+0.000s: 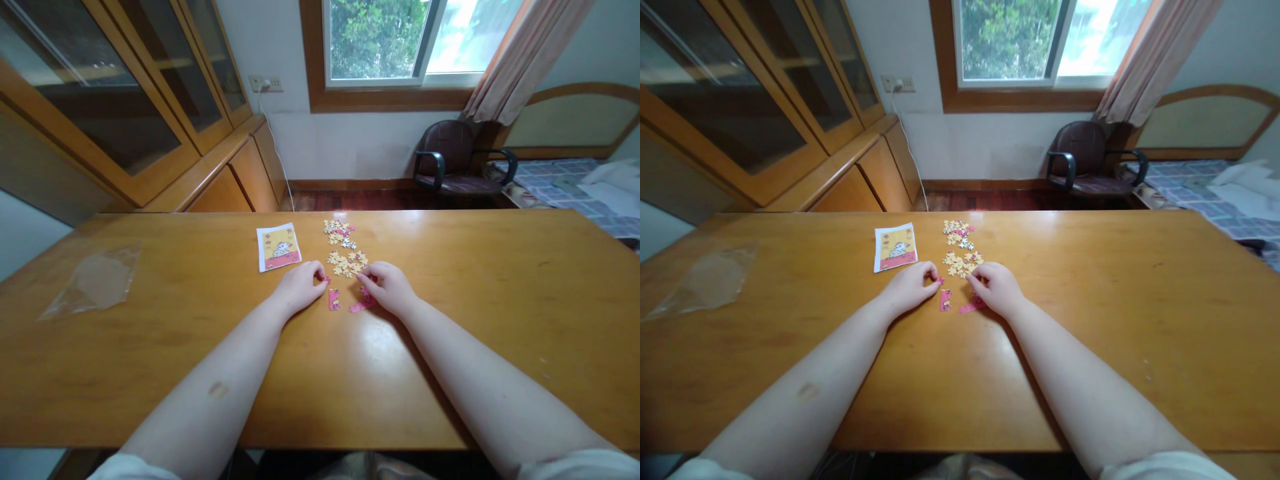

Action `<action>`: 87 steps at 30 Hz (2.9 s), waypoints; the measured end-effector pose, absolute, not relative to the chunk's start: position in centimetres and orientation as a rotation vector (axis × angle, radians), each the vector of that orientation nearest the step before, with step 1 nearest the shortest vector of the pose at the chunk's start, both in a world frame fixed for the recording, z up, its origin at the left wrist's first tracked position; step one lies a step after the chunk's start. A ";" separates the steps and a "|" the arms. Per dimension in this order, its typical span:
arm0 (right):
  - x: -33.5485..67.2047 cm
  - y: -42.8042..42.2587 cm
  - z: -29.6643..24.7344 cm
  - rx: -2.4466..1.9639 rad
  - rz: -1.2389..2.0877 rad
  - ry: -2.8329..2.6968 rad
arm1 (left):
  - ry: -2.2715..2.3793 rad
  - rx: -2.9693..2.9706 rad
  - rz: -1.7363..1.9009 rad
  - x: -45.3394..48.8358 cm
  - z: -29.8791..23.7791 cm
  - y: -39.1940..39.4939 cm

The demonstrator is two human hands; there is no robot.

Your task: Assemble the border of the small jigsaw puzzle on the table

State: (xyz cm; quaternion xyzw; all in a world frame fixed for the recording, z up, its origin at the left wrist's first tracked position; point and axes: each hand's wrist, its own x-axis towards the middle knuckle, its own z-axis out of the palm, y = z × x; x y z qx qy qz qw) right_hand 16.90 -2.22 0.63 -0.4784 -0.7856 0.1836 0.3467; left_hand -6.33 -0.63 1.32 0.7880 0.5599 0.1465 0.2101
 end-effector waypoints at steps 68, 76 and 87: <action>15.1 -4.4 0.0 -1.165 0.271 -2.176 | 1.278 1.634 0.727 -4.0 1.3 -2.6; 15.2 -4.3 0.2 -1.155 0.279 -2.164 | 1.278 1.669 0.670 -4.1 1.3 -2.7; 15.2 -4.8 1.0 -1.257 0.400 -2.361 | 1.201 2.340 0.322 -6.4 3.2 -2.5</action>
